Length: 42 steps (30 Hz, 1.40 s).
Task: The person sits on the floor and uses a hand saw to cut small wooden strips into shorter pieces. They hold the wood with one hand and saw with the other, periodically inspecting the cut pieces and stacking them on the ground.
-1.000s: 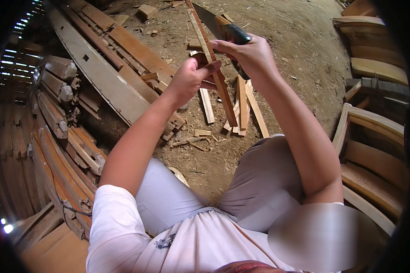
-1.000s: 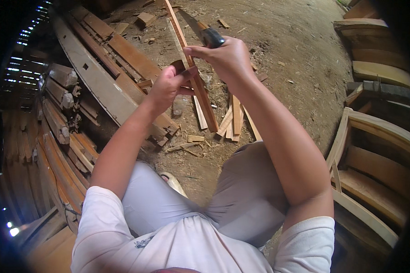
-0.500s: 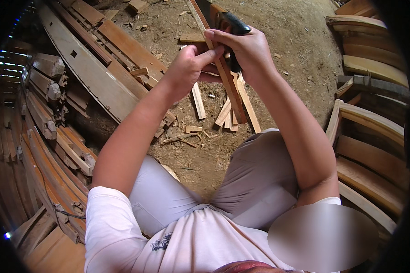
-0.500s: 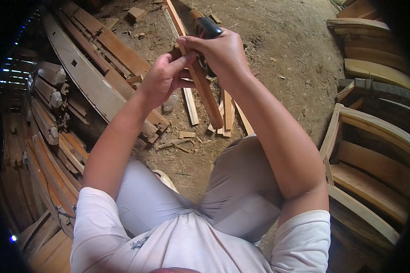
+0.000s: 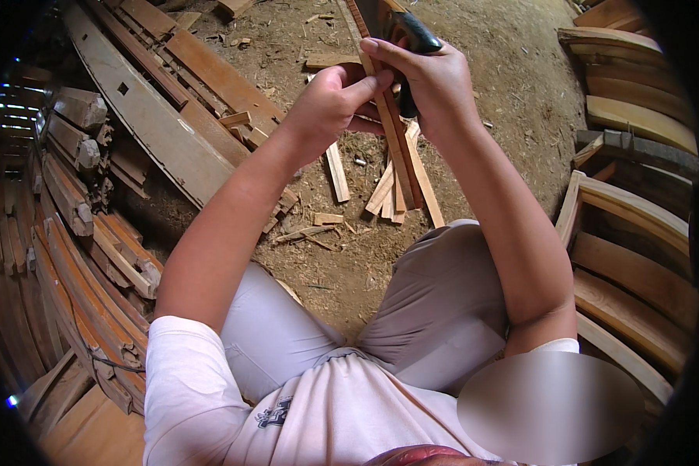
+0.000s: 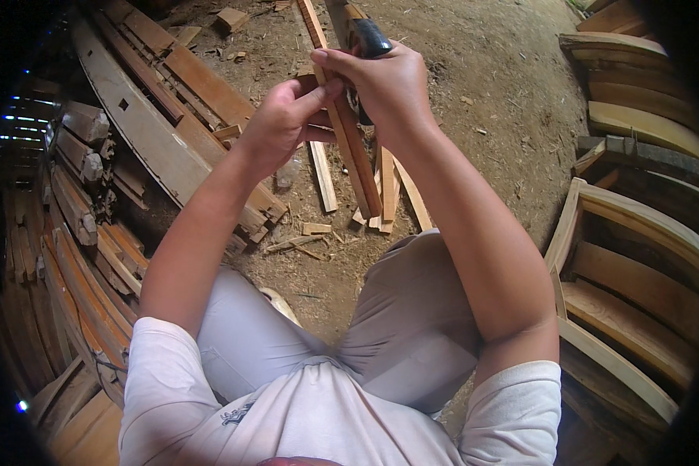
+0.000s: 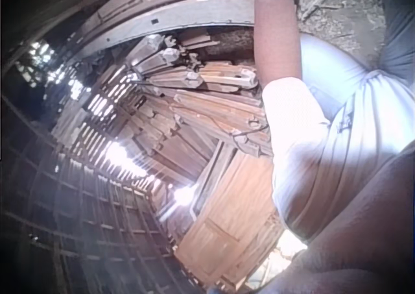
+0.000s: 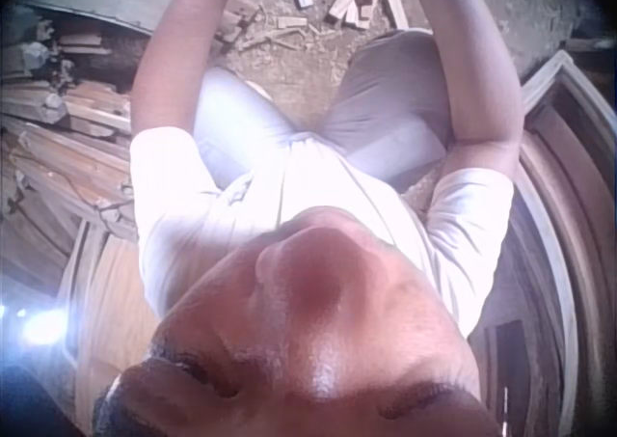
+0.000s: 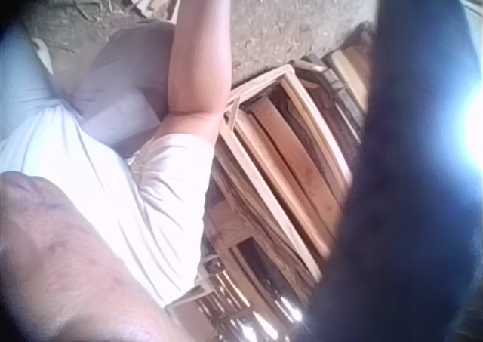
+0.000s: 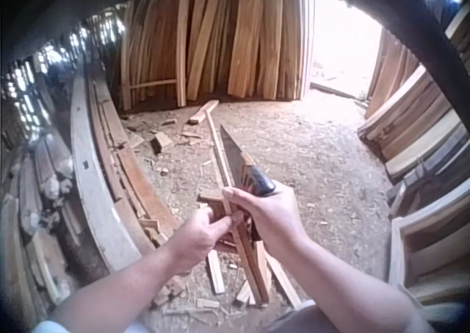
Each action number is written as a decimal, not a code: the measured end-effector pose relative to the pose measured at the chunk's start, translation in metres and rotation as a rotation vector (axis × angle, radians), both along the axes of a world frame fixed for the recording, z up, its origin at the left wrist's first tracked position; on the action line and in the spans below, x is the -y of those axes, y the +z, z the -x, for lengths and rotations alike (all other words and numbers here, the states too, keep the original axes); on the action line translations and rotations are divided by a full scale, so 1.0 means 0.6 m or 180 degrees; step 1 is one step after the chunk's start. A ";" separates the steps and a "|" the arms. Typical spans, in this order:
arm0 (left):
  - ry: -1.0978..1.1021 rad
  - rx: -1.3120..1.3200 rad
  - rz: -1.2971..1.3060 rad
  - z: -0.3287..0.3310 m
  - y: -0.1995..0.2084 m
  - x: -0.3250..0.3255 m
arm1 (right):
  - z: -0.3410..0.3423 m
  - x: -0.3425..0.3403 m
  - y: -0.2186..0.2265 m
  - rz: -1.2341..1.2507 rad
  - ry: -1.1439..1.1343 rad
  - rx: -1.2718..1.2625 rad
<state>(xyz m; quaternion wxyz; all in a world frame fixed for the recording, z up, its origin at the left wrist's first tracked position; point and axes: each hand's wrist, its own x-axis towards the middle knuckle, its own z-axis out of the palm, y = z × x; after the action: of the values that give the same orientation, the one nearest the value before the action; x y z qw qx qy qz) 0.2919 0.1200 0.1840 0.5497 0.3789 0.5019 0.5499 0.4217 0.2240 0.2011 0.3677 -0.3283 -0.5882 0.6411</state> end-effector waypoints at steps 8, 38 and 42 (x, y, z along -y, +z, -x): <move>0.0130 -0.0299 0.0068 -0.013 0.006 0.000 | -0.002 -0.002 0.007 0.0281 -0.0071 0.0042; 0.0184 -0.2635 0.0018 -0.047 0.017 -0.014 | -0.014 -0.012 0.009 -0.0656 -0.0275 0.1239; 0.0416 -0.2565 -0.0442 -0.045 -0.012 -0.023 | -0.011 -0.018 0.001 -0.0873 -0.0357 0.1238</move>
<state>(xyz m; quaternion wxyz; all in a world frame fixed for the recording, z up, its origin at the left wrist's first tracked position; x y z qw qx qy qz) 0.3192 0.1338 0.1770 0.2462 0.5675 0.6617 0.4238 0.4285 0.2350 0.2014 0.3237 -0.4247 -0.7103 0.4585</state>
